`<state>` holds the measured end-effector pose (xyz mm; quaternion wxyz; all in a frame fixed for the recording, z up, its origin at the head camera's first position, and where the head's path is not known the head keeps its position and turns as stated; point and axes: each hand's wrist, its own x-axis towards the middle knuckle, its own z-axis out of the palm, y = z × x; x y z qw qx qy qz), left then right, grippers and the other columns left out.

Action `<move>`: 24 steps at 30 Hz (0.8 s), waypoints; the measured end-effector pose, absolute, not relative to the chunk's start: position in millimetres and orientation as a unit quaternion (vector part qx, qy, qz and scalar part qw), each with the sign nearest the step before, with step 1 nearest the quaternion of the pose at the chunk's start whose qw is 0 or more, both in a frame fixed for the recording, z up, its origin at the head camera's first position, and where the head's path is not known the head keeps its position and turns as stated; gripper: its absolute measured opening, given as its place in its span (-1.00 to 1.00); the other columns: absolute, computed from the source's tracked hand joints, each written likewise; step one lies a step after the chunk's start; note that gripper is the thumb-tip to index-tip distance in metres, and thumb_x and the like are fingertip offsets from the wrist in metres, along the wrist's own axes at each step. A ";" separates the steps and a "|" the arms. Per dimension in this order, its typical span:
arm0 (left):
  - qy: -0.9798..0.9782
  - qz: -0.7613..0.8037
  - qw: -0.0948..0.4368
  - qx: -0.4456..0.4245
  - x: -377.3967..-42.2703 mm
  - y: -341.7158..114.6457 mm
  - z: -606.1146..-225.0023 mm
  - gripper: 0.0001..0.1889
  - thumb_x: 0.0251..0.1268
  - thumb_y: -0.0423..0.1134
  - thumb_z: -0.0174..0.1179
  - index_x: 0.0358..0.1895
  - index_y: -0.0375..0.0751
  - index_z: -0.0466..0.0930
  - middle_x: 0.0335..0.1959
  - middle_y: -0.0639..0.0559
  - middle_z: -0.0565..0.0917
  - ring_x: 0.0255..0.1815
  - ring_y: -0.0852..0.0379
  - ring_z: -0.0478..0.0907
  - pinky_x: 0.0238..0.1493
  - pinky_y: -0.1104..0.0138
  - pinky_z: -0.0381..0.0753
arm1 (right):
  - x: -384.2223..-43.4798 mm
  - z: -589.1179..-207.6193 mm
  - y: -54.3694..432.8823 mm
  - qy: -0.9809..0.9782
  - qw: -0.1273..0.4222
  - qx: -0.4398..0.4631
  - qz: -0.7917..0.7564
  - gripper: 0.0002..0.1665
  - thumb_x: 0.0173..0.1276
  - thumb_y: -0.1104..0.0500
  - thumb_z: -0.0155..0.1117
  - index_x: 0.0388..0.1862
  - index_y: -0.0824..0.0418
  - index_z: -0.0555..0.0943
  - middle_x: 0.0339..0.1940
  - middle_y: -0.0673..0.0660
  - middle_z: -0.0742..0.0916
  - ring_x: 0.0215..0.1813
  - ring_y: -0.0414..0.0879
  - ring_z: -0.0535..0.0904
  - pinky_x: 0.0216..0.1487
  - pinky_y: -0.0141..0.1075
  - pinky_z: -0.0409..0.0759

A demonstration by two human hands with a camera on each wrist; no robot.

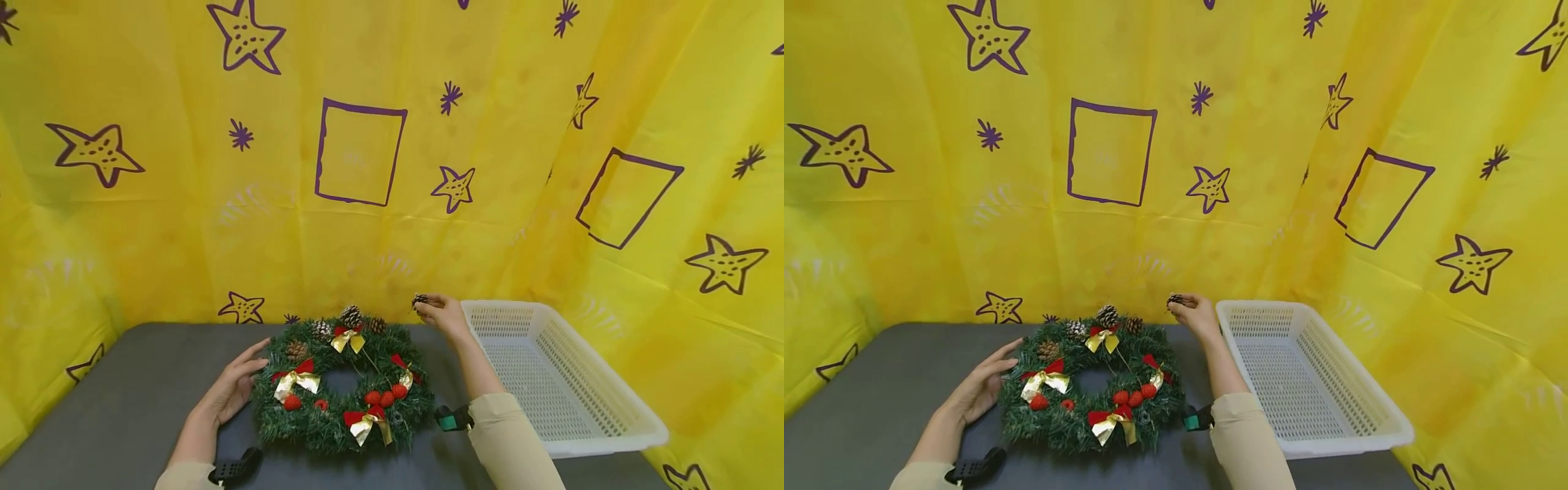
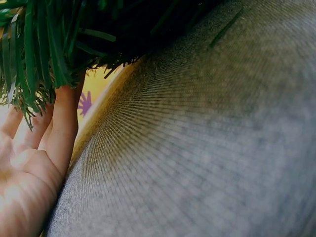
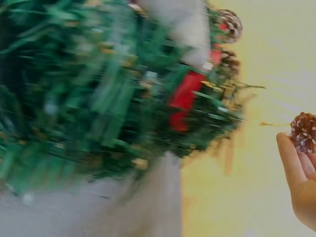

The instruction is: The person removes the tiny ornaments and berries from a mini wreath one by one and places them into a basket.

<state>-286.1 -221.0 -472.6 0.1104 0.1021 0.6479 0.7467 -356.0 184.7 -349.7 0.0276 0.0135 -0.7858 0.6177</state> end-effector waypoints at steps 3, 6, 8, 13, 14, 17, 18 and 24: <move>0.649 0.746 0.116 0.091 -282.9 -221.7 -475.8 -0.23 0.54 -0.17 -0.08 0.63 -0.12 -0.31 0.60 -0.14 -0.62 0.57 -0.29 -0.72 0.54 -0.22 -0.42 | -356.5 -346.0 188.3 -0.774 0.032 0.004 0.632 -0.40 0.39 0.22 0.29 0.35 0.38 0.42 0.21 0.39 0.59 -0.03 -0.07 0.69 0.22 -0.13 0.60; 0.647 0.750 0.118 0.077 -282.0 -221.6 -477.5 -0.23 0.52 -0.16 -0.06 0.63 -0.10 -0.28 0.61 -0.11 -0.60 0.58 -0.27 -0.70 0.55 -0.19 -0.40 | -358.2 -339.0 194.2 -0.764 0.027 -0.003 0.644 -0.38 0.40 0.21 0.28 0.38 0.36 0.39 0.25 0.37 0.57 -0.06 -0.16 0.67 0.26 -0.14 0.58; 0.645 0.751 0.119 0.073 -282.3 -221.6 -478.4 -0.23 0.52 -0.15 -0.05 0.63 -0.08 -0.26 0.62 -0.11 -0.59 0.59 -0.27 -0.70 0.56 -0.19 -0.41 | -359.5 -333.6 198.9 -0.755 0.017 -0.003 0.656 -0.35 0.43 0.22 0.24 0.43 0.36 0.33 0.30 0.37 0.53 0.03 -0.09 0.66 0.30 -0.15 0.55; 0.653 0.745 0.121 0.071 -283.4 -221.9 -479.3 -0.24 0.53 -0.12 -0.06 0.63 -0.02 -0.25 0.62 -0.12 -0.57 0.60 -0.27 -0.65 0.58 0.28 0.07 | -362.7 -319.8 208.9 -0.721 -0.010 -0.004 0.693 -0.30 0.48 0.25 0.16 0.51 0.35 0.19 0.42 0.37 0.39 0.22 0.00 0.57 0.32 -0.25 0.53; 0.654 0.743 0.120 0.073 -283.5 -222.1 -479.3 -0.24 0.53 -0.12 -0.06 0.63 -0.02 -0.25 0.62 -0.11 -0.57 0.61 -0.27 -0.64 0.48 0.43 0.21 | -363.7 -317.0 211.2 -0.718 -0.012 -0.003 0.696 -0.30 0.48 0.26 0.15 0.52 0.35 0.18 0.42 0.37 0.39 0.19 -0.05 0.58 0.29 -0.29 0.54; 0.657 0.741 0.113 0.075 -283.6 -222.2 -477.9 -0.25 0.53 -0.12 -0.05 0.63 -0.02 -0.24 0.63 -0.13 -0.55 0.61 -0.29 -0.62 0.04 0.73 0.35 | -366.3 -308.9 219.6 -0.712 -0.016 0.001 0.702 -0.29 0.49 0.27 0.13 0.53 0.36 0.16 0.43 0.35 0.36 0.07 -0.17 0.60 0.18 -0.41 0.59; 0.654 0.744 0.113 0.076 -283.6 -222.2 -477.1 -0.24 0.53 -0.12 -0.05 0.63 -0.03 -0.24 0.63 -0.13 -0.55 0.61 -0.28 -0.62 0.02 0.74 0.37 | -366.8 -306.3 223.4 -0.713 -0.017 0.004 0.701 -0.29 0.49 0.28 0.12 0.53 0.37 0.14 0.44 0.36 0.36 0.05 -0.19 0.60 0.15 -0.43 0.59; 0.652 0.744 0.119 0.081 -285.3 -221.6 -470.4 -0.25 0.53 -0.12 -0.05 0.63 0.00 -0.23 0.63 -0.12 -0.54 0.62 -0.23 -0.62 0.02 0.72 0.35 | -368.0 -294.2 251.6 -0.708 -0.006 0.001 0.706 -0.23 0.49 0.29 0.12 0.56 0.39 0.07 0.34 0.28 0.43 0.00 -0.24 0.63 0.09 -0.49 0.60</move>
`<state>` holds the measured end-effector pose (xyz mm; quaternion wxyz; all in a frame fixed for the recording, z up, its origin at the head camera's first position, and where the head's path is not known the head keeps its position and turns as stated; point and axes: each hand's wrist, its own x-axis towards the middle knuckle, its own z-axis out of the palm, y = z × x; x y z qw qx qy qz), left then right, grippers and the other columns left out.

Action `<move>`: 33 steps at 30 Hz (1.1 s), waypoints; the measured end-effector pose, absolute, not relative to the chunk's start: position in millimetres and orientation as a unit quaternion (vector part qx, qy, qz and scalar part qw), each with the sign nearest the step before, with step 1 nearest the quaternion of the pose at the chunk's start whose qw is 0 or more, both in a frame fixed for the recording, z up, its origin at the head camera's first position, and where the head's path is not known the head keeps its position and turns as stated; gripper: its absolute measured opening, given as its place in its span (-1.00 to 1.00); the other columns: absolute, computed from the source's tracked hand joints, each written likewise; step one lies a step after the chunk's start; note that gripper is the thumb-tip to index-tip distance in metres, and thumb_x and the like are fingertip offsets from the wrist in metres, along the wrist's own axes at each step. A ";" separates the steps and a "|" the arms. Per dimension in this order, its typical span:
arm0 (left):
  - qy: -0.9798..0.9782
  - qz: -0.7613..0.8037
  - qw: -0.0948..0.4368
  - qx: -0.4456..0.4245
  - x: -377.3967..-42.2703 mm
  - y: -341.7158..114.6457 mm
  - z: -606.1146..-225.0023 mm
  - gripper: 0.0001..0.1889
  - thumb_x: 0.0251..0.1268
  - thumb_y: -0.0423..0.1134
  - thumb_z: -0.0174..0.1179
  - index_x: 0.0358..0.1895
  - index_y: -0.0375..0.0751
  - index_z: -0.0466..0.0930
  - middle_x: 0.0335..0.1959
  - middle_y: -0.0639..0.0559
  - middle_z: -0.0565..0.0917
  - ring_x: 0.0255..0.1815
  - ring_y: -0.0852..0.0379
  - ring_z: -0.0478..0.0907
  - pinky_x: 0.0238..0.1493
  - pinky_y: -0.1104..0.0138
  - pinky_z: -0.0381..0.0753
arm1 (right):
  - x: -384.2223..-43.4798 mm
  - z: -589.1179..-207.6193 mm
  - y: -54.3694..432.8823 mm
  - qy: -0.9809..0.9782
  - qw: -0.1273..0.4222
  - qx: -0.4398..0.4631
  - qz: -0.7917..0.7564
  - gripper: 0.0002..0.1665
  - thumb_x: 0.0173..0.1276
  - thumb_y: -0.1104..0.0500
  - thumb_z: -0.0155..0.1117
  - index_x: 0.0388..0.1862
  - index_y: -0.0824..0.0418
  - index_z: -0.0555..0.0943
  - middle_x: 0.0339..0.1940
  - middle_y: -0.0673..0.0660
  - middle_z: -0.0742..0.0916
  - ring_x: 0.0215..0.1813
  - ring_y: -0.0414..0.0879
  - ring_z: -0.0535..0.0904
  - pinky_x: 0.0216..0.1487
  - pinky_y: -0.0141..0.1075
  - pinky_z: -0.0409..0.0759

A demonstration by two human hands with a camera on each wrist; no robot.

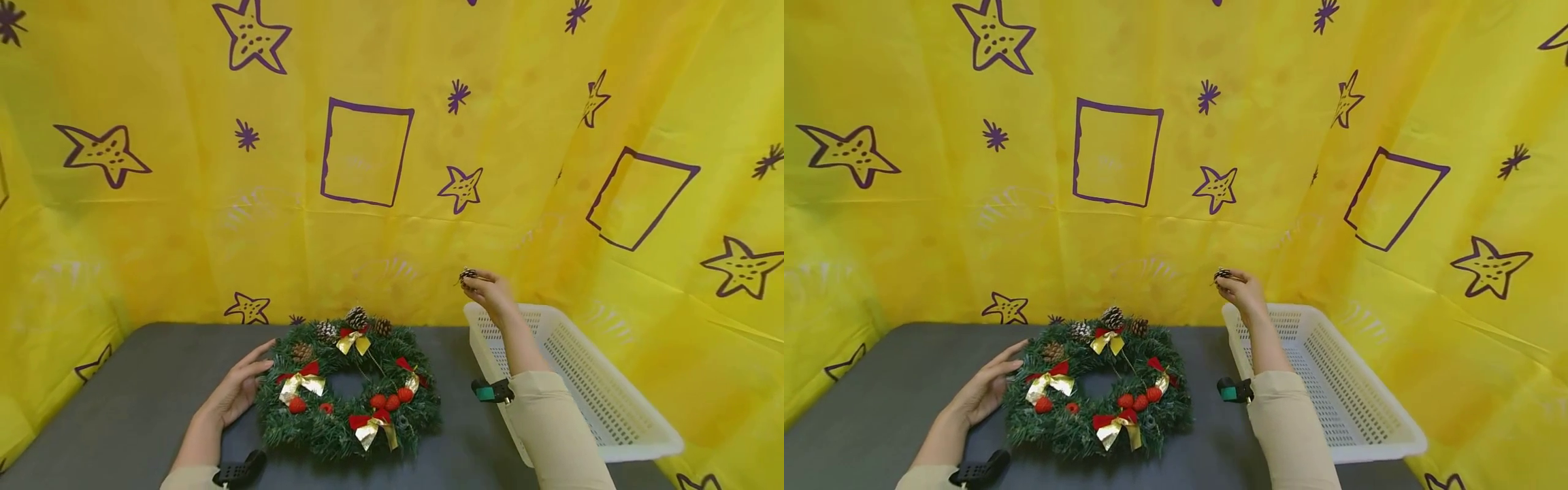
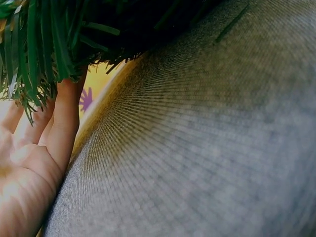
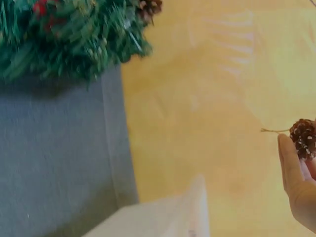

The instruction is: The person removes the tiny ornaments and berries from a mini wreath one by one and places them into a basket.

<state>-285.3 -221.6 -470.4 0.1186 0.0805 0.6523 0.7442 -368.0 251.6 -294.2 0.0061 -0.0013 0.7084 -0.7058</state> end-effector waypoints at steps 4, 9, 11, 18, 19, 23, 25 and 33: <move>0.644 0.752 0.117 0.085 -285.9 -221.0 -467.9 -0.25 0.53 -0.15 -0.05 0.63 -0.04 -0.24 0.63 -0.11 -0.55 0.61 -0.21 -0.64 -0.03 0.71 0.38 | -364.8 -289.8 270.0 0.700 0.001 0.009 -0.714 -0.22 0.48 0.31 0.10 0.57 0.40 0.04 0.16 0.16 0.49 -0.11 -0.30 0.63 0.08 -0.50 0.60; 0.639 0.755 0.117 0.085 -284.8 -220.5 -467.3 -0.23 0.52 -0.17 -0.05 0.63 -0.07 -0.26 0.63 -0.12 -0.55 0.61 -0.24 -0.64 0.00 0.71 0.39 | -359.4 -289.4 288.5 0.702 -0.001 0.023 -0.711 -0.20 0.47 0.33 0.12 0.58 0.39 0.04 0.05 0.08 0.51 -0.13 -0.32 0.65 0.12 -0.48 0.59; 0.640 0.755 0.121 0.083 -284.1 -220.2 -466.8 -0.23 0.53 -0.16 -0.05 0.63 -0.07 -0.27 0.63 -0.10 -0.55 0.61 -0.23 -0.63 0.01 0.70 0.39 | -358.0 -289.9 295.5 0.705 -0.005 0.028 -0.708 -0.19 0.46 0.33 0.13 0.58 0.39 0.04 0.03 0.08 0.52 -0.13 -0.32 0.66 0.13 -0.47 0.59; 0.634 0.759 0.123 0.088 -285.8 -220.0 -463.5 -0.23 0.52 -0.19 -0.05 0.63 -0.09 -0.27 0.63 -0.11 -0.55 0.61 -0.22 -0.66 0.63 0.04 -0.16 | -352.9 -290.3 317.9 0.710 -0.005 0.029 -0.704 -0.15 0.47 0.32 0.11 0.60 0.39 -0.05 0.02 0.07 0.51 -0.19 -0.37 0.66 0.15 -0.46 0.58; 0.629 0.763 0.121 0.088 -285.9 -219.9 -462.9 -0.22 0.51 -0.20 -0.04 0.63 -0.10 -0.26 0.63 -0.11 -0.55 0.61 -0.21 -0.67 0.61 -0.09 -0.31 | -352.7 -290.9 320.2 0.710 -0.007 0.030 -0.704 -0.14 0.47 0.33 0.10 0.60 0.39 -0.06 0.03 0.08 0.50 -0.20 -0.38 0.66 0.14 -0.47 0.59; 0.624 0.767 0.118 0.087 -286.0 -220.0 -462.6 -0.22 0.49 -0.22 -0.02 0.63 -0.12 -0.24 0.63 -0.11 -0.54 0.61 -0.20 -0.68 0.55 -0.19 -0.48 | -353.5 -295.5 326.1 0.715 -0.012 0.036 -0.698 -0.13 0.45 0.34 0.12 0.60 0.40 -0.06 0.09 0.12 0.49 -0.21 -0.39 0.65 0.13 -0.47 0.59; 0.623 0.768 0.117 0.089 -285.6 -220.2 -462.7 -0.23 0.49 -0.23 -0.03 0.63 -0.12 -0.24 0.63 -0.12 -0.55 0.61 -0.20 -0.68 0.55 -0.19 -0.49 | -354.5 -299.7 327.6 0.720 -0.012 0.044 -0.693 -0.13 0.44 0.34 0.15 0.59 0.40 -0.03 0.09 0.12 0.49 -0.22 -0.38 0.65 0.09 -0.47 0.61; 0.622 0.769 0.118 0.087 -283.5 -221.0 -467.0 -0.24 0.50 -0.23 -0.05 0.63 -0.11 -0.24 0.62 -0.12 -0.55 0.61 -0.21 -0.68 0.54 -0.19 -0.49 | -357.3 -319.5 333.2 0.742 0.006 0.060 -0.667 -0.14 0.40 0.31 0.24 0.57 0.38 0.08 -0.07 0.00 0.59 -0.19 -0.34 0.67 0.00 -0.43 0.64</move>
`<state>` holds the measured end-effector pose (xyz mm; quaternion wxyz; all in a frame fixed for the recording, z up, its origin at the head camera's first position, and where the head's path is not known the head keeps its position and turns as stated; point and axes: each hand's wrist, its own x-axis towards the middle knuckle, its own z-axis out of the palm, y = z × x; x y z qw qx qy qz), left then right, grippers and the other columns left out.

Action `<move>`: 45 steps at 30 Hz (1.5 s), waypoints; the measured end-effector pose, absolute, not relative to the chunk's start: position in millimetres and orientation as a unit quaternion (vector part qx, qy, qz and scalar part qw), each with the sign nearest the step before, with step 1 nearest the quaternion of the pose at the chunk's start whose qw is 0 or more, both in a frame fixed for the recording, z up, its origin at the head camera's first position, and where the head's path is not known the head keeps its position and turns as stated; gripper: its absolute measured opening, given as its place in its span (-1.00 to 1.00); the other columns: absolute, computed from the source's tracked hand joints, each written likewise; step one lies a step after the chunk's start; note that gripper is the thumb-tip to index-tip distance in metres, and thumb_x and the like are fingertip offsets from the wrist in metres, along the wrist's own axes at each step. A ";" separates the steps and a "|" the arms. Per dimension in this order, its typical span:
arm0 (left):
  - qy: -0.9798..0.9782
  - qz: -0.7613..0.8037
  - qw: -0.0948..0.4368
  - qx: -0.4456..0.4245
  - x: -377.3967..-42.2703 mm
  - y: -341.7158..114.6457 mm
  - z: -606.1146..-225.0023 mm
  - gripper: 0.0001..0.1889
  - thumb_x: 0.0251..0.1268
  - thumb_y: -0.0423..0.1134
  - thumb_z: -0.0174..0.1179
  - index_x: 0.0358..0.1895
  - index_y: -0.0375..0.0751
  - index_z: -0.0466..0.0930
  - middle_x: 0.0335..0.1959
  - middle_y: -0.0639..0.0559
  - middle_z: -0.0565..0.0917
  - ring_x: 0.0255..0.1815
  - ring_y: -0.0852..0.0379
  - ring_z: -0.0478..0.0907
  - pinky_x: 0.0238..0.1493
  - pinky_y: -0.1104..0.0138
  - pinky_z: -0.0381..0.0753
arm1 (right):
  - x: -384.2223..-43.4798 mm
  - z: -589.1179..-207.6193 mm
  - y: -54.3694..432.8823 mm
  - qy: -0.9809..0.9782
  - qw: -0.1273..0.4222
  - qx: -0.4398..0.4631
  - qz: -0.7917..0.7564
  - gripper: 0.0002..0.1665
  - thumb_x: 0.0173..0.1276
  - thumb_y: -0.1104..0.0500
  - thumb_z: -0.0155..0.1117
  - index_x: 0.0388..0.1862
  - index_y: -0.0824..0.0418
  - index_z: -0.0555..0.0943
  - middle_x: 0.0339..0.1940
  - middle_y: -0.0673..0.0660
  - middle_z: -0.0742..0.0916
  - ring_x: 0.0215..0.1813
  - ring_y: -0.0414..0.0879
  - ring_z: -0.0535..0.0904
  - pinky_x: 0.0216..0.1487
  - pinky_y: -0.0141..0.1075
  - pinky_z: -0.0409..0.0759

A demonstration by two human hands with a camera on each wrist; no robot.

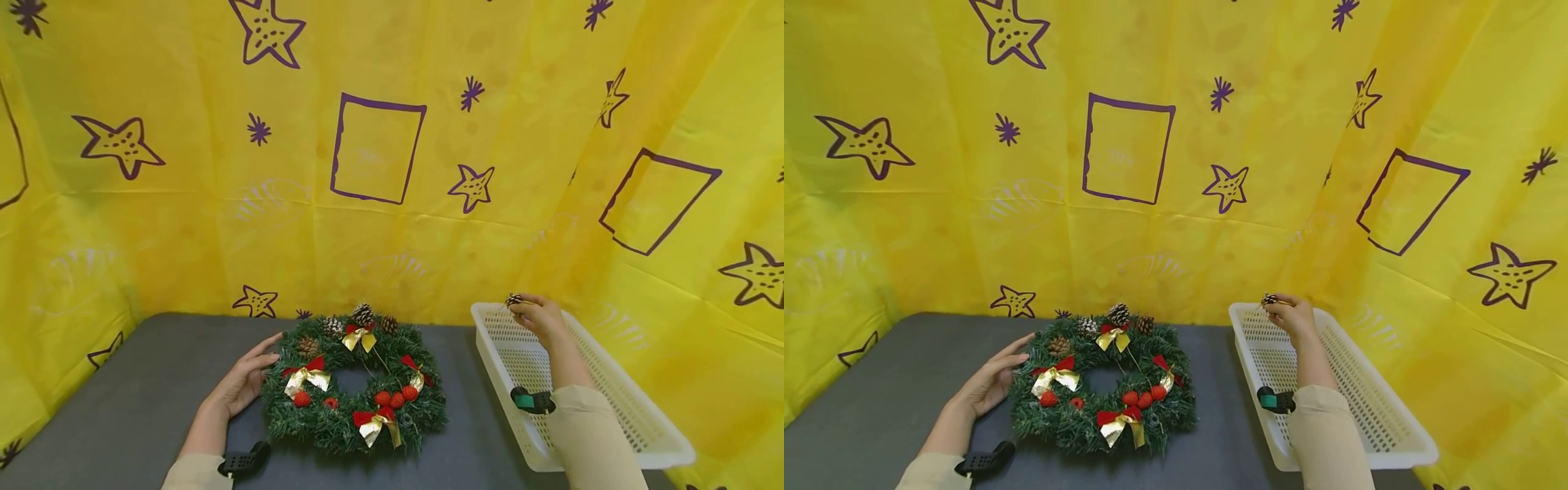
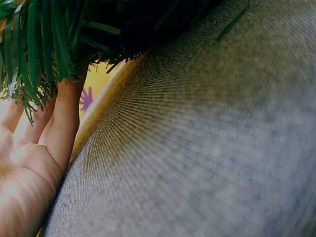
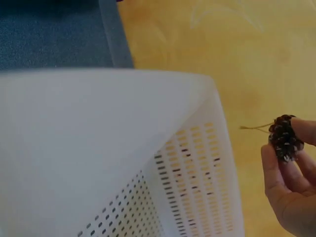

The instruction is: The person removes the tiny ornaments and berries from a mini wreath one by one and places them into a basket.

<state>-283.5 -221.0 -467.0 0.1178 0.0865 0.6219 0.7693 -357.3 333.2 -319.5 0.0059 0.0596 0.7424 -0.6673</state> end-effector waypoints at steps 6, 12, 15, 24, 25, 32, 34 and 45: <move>0.617 0.774 0.115 0.084 -285.0 -218.2 -468.9 -0.25 0.50 -0.25 -0.06 0.63 -0.14 -0.23 0.63 -0.12 -0.53 0.62 -0.20 -0.66 0.54 -0.19 -0.50 | -354.8 -324.3 343.6 0.764 0.010 0.053 -0.643 -0.15 0.41 0.30 0.21 0.57 0.42 0.06 -0.16 -0.05 0.60 -0.23 -0.37 0.66 -0.03 -0.45 0.65; 0.620 0.772 0.113 0.083 -283.0 -219.1 -469.4 -0.25 0.51 -0.23 -0.07 0.63 -0.08 -0.23 0.63 -0.11 -0.53 0.62 -0.21 -0.62 0.61 -0.07 -0.28 | -354.5 -323.4 349.5 0.781 0.018 0.042 -0.623 -0.17 0.42 0.33 0.19 0.54 0.49 0.06 -0.19 -0.07 0.63 -0.25 -0.37 0.65 -0.03 -0.44 0.65; 0.619 0.772 0.111 0.096 -283.0 -221.3 -469.8 -0.28 0.54 -0.22 -0.09 0.63 -0.04 -0.22 0.63 -0.09 -0.54 0.63 -0.19 -0.63 0.62 0.04 -0.14 | -355.3 -324.9 350.7 0.781 0.034 0.035 -0.622 -0.18 0.40 0.36 0.18 0.52 0.54 0.05 -0.20 -0.05 0.62 -0.26 -0.34 0.65 -0.05 -0.42 0.66; 0.593 0.788 0.104 0.128 -282.6 -224.6 -472.3 -0.34 0.56 -0.25 -0.13 0.62 0.04 -0.11 0.61 -0.13 -0.59 0.10 0.63 0.32 -0.40 0.52 0.33 | -355.0 -330.9 356.8 0.804 0.061 0.032 -0.590 -0.22 0.39 0.37 0.17 0.49 0.57 0.11 -0.23 -0.05 0.65 -0.25 -0.27 0.66 -0.09 -0.40 0.67; 0.592 0.789 0.103 0.128 -282.4 -225.0 -472.6 -0.34 0.56 -0.26 -0.12 0.62 0.04 -0.10 0.61 -0.14 -0.59 0.07 0.61 0.34 -0.40 0.52 0.33 | -355.1 -331.0 356.8 0.810 0.062 0.029 -0.583 -0.23 0.40 0.36 0.17 0.49 0.57 0.12 -0.23 -0.05 0.65 -0.25 -0.27 0.66 -0.09 -0.39 0.67; 0.590 0.791 0.103 0.126 -282.7 -226.9 -474.7 -0.33 0.54 -0.28 -0.10 0.62 0.04 -0.09 0.61 -0.16 -0.60 -0.19 0.52 0.38 -0.44 0.51 0.31 | -354.7 -331.5 355.0 0.830 0.074 0.018 -0.553 -0.28 0.39 0.37 0.17 0.43 0.61 0.17 -0.27 -0.02 0.68 -0.32 -0.31 0.64 -0.10 -0.37 0.67; 0.593 0.788 0.103 0.126 -282.7 -226.9 -475.1 -0.32 0.53 -0.29 -0.09 0.62 0.05 -0.10 0.61 -0.16 -0.59 -0.16 0.51 0.38 -0.43 0.52 0.33 | -354.3 -332.2 354.8 0.834 0.079 0.014 -0.546 -0.29 0.39 0.38 0.17 0.42 0.62 0.17 -0.29 -0.04 0.70 -0.34 -0.30 0.64 -0.10 -0.36 0.68; 0.601 0.782 0.104 0.128 -282.3 -225.4 -474.9 -0.30 0.54 -0.27 -0.09 0.63 0.02 -0.16 0.60 -0.16 -0.61 0.18 0.64 0.31 -0.38 0.49 0.31 | -355.7 -333.0 354.7 0.838 0.078 0.006 -0.540 -0.32 0.38 0.40 0.16 0.38 0.65 0.19 -0.33 -0.04 0.69 -0.33 -0.28 0.63 -0.14 -0.37 0.67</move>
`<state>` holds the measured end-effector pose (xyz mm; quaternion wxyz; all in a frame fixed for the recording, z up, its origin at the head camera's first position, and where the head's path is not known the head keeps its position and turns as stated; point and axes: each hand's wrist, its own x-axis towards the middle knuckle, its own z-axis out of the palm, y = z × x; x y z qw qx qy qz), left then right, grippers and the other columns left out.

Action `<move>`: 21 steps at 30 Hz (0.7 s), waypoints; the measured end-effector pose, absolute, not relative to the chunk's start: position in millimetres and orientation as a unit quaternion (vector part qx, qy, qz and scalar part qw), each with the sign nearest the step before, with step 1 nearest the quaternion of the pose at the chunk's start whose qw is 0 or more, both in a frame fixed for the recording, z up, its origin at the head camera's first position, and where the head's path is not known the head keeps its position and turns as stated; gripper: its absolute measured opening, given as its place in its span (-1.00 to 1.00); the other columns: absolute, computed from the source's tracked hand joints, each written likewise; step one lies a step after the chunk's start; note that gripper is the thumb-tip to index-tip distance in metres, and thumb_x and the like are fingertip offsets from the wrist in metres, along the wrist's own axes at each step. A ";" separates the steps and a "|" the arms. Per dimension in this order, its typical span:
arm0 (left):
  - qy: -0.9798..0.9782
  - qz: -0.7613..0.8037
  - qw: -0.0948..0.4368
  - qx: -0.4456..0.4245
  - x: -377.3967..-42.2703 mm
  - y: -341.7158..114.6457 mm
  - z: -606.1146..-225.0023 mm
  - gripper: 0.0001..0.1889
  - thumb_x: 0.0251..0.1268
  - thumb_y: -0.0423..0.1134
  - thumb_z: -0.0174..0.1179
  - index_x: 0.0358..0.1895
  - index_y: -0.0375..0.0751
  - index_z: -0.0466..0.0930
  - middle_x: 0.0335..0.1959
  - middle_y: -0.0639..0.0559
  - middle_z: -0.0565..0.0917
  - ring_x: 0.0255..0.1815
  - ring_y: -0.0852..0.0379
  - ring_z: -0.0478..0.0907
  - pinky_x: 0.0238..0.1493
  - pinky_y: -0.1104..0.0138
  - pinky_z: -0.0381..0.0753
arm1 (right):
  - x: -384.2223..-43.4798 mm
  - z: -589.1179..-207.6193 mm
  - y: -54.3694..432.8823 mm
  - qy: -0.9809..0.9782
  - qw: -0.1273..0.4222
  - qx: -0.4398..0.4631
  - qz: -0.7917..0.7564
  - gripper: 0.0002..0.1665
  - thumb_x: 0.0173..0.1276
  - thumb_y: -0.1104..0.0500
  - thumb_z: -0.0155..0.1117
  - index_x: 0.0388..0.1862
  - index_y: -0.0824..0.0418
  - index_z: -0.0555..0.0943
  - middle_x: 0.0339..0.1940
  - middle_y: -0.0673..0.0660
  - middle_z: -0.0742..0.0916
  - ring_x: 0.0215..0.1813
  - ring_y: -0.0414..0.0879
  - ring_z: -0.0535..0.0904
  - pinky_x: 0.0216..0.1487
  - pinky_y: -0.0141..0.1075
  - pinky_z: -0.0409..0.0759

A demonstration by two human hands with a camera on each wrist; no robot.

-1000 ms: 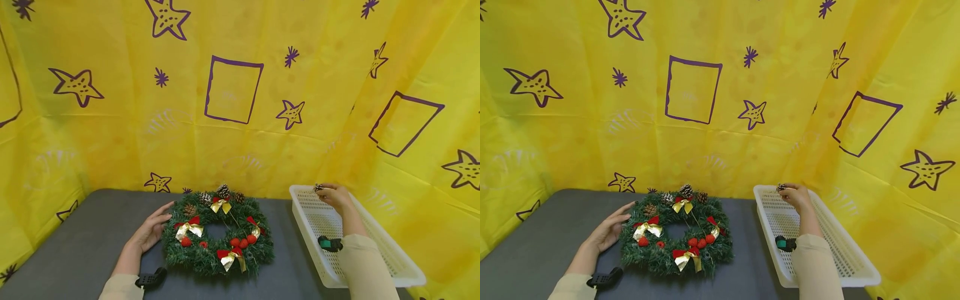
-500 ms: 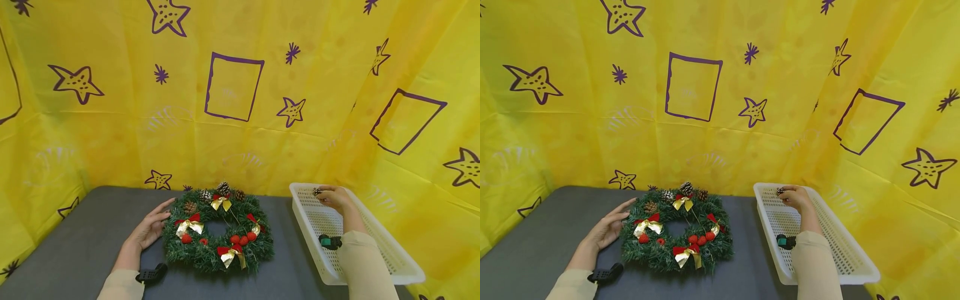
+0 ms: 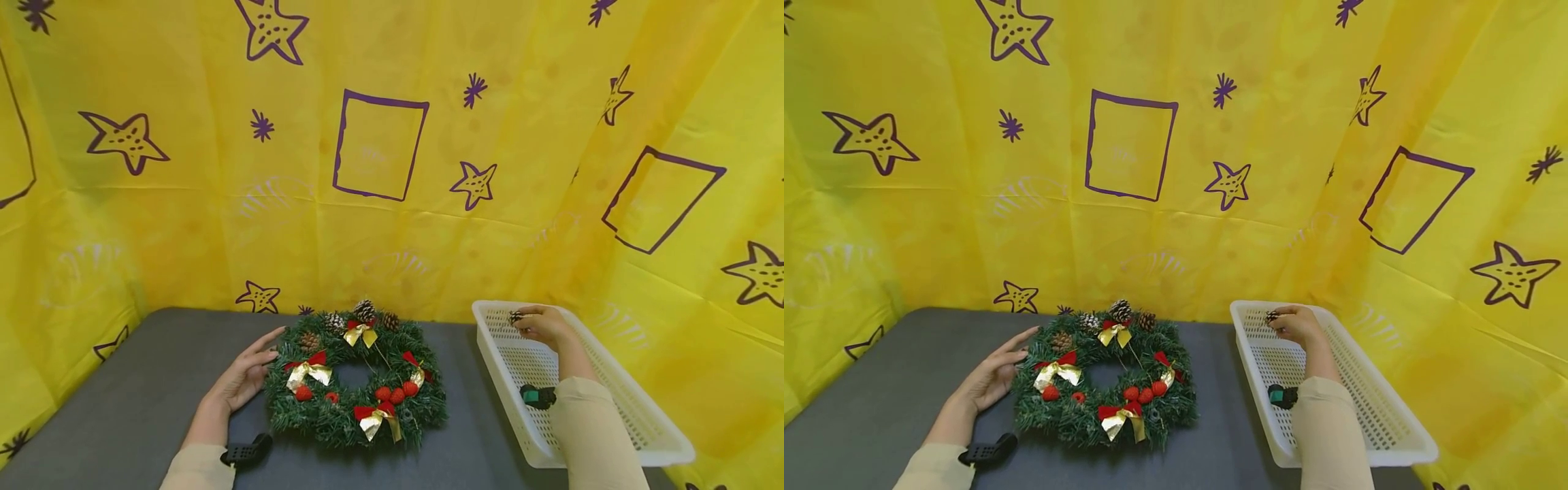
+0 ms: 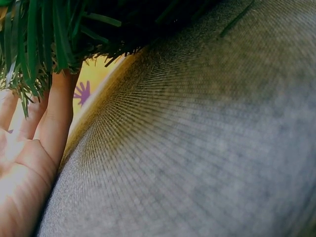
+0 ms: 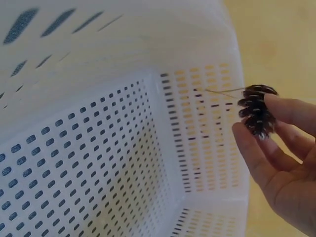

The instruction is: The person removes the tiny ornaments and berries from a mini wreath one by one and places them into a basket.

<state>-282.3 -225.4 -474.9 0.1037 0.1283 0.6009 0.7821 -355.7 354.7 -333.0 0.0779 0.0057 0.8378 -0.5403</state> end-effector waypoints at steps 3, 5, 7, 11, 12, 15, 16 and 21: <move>0.604 0.781 0.103 0.123 -281.9 -226.0 -475.2 -0.30 0.54 -0.26 -0.09 0.63 0.04 -0.15 0.61 -0.14 -0.60 0.36 0.50 0.22 -0.37 0.50 0.33 | -356.5 -332.7 355.4 0.847 0.079 0.006 -0.526 -0.33 0.41 0.38 0.12 0.41 0.64 0.18 -0.30 -0.03 0.68 -0.28 -0.27 0.64 -0.11 -0.37 0.67; 0.601 0.783 0.105 0.121 -281.7 -225.9 -475.3 -0.29 0.53 -0.27 -0.08 0.63 0.04 -0.16 0.61 -0.13 -0.60 0.56 0.25 0.01 -0.37 0.51 0.34 | -356.5 -332.6 356.2 0.854 0.082 0.006 -0.513 -0.33 0.44 0.36 0.10 0.43 0.63 0.16 -0.27 -0.03 0.67 -0.25 -0.27 0.65 -0.07 -0.35 0.68; 0.600 0.784 0.106 0.120 -281.7 -225.3 -475.2 -0.29 0.53 -0.26 -0.08 0.63 0.05 -0.15 0.61 -0.11 -0.61 0.61 0.04 -0.21 -0.36 0.51 0.35 | -356.9 -332.9 357.1 0.860 0.084 0.005 -0.504 -0.33 0.46 0.34 0.08 0.44 0.62 0.15 -0.25 -0.04 0.67 -0.24 -0.29 0.65 -0.02 -0.32 0.68; 0.591 0.789 0.107 0.128 -282.5 -224.7 -475.7 -0.30 0.54 -0.28 -0.09 0.63 0.04 -0.15 0.60 -0.12 -0.64 0.56 0.25 0.02 -0.35 0.54 0.39 | -359.2 -333.1 356.7 0.862 0.088 0.003 -0.499 -0.34 0.49 0.31 0.04 0.45 0.62 0.15 -0.11 0.10 0.68 -0.27 -0.35 0.62 0.02 -0.29 0.68; 0.588 0.791 0.107 0.130 -282.7 -224.7 -475.8 -0.30 0.54 -0.28 -0.09 0.63 0.03 -0.16 0.59 -0.12 -0.64 0.46 0.36 0.19 -0.37 0.55 0.39 | -360.3 -333.0 356.3 0.864 0.089 0.000 -0.496 -0.34 0.50 0.29 0.02 0.45 0.62 0.14 -0.04 0.17 0.67 -0.27 -0.36 0.61 0.03 -0.28 0.68; 0.578 0.798 0.105 0.136 -283.4 -225.5 -476.4 -0.30 0.54 -0.31 -0.09 0.63 0.01 -0.16 0.58 -0.16 -0.67 0.14 0.67 0.42 -0.43 0.57 0.41 | -362.4 -330.0 352.8 0.869 0.094 -0.005 -0.486 -0.34 0.53 0.25 -0.01 0.46 0.59 0.15 0.21 0.43 0.54 -0.24 -0.34 0.60 0.10 -0.24 0.66; 0.573 0.801 0.104 0.138 -283.6 -225.7 -476.6 -0.30 0.54 -0.31 -0.09 0.63 0.01 -0.15 0.57 -0.17 -0.68 0.13 0.67 0.44 -0.44 0.57 0.41 | -363.0 -328.3 351.2 0.871 0.097 -0.008 -0.482 -0.34 0.53 0.24 -0.02 0.46 0.59 0.15 0.29 0.49 0.47 -0.21 -0.33 0.61 0.14 -0.22 0.65; 0.564 0.807 0.103 0.139 -283.6 -227.1 -478.0 -0.33 0.53 -0.33 -0.09 0.62 0.08 -0.06 0.56 -0.19 -0.69 0.13 0.68 0.44 -0.44 0.58 0.42 | -365.7 -315.8 340.4 0.882 0.102 -0.025 -0.459 -0.34 0.55 0.19 -0.02 0.47 0.57 0.16 0.40 0.56 0.36 0.04 -0.08 0.64 0.18 -0.19 0.63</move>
